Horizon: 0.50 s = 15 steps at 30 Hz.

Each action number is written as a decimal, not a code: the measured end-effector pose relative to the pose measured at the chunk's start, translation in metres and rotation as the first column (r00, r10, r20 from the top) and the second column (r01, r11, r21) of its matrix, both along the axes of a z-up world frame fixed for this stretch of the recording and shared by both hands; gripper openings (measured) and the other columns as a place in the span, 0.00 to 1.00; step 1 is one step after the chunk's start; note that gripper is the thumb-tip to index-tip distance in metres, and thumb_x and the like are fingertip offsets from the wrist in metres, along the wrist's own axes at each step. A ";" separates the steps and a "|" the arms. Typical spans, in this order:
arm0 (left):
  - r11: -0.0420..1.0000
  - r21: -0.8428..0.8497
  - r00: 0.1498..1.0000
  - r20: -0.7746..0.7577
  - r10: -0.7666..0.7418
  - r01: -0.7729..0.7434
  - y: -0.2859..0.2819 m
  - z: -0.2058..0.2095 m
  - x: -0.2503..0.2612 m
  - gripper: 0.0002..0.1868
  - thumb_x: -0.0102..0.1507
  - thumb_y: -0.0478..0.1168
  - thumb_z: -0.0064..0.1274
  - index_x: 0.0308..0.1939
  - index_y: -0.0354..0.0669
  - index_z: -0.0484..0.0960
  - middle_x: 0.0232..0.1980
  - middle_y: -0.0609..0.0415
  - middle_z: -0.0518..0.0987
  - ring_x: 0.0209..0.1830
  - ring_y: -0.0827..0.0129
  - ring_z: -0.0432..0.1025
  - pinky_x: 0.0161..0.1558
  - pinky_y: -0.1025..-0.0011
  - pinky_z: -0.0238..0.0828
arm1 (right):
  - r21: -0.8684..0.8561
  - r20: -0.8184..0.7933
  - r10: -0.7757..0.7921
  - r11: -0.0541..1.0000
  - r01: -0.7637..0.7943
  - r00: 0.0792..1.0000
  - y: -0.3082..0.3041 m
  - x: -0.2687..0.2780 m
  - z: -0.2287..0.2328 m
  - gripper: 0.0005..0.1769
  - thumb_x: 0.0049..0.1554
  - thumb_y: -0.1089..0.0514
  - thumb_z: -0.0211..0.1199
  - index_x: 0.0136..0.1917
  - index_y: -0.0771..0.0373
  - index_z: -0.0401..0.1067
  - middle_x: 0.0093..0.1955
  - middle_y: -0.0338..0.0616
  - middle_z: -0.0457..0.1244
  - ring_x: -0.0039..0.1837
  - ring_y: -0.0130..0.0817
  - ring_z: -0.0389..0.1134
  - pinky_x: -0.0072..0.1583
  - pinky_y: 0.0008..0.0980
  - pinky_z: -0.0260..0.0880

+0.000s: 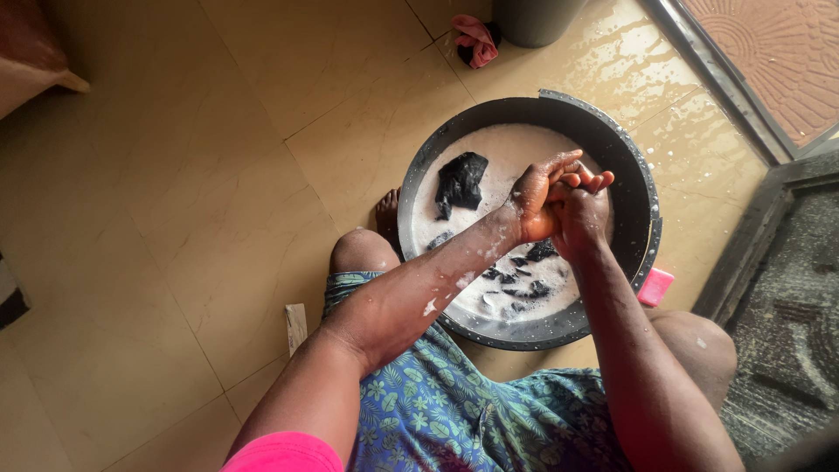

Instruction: The person washes clothes by hand in a basin of soapy water, scrubbing a pink garment and several black garments, then wrings out the pink garment and sets it aside.

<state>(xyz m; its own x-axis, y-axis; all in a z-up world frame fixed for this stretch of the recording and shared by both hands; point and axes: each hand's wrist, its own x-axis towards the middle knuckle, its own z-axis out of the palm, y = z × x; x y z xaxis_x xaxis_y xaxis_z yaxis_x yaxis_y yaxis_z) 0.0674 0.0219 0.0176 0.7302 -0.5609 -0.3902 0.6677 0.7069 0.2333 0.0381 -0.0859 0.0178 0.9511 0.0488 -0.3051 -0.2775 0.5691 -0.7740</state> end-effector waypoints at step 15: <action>0.999 0.043 0.999 -0.010 -0.034 0.034 0.003 0.008 0.007 0.22 0.67 0.50 0.54 0.24 0.38 0.77 0.28 0.51 0.79 0.32 0.69 0.76 0.46 0.71 0.77 | -0.068 0.169 0.037 0.997 -0.026 0.985 0.007 0.000 0.009 0.17 0.54 0.83 0.52 0.43 0.63 0.69 0.44 0.40 0.65 0.45 0.28 0.70 0.47 0.28 0.76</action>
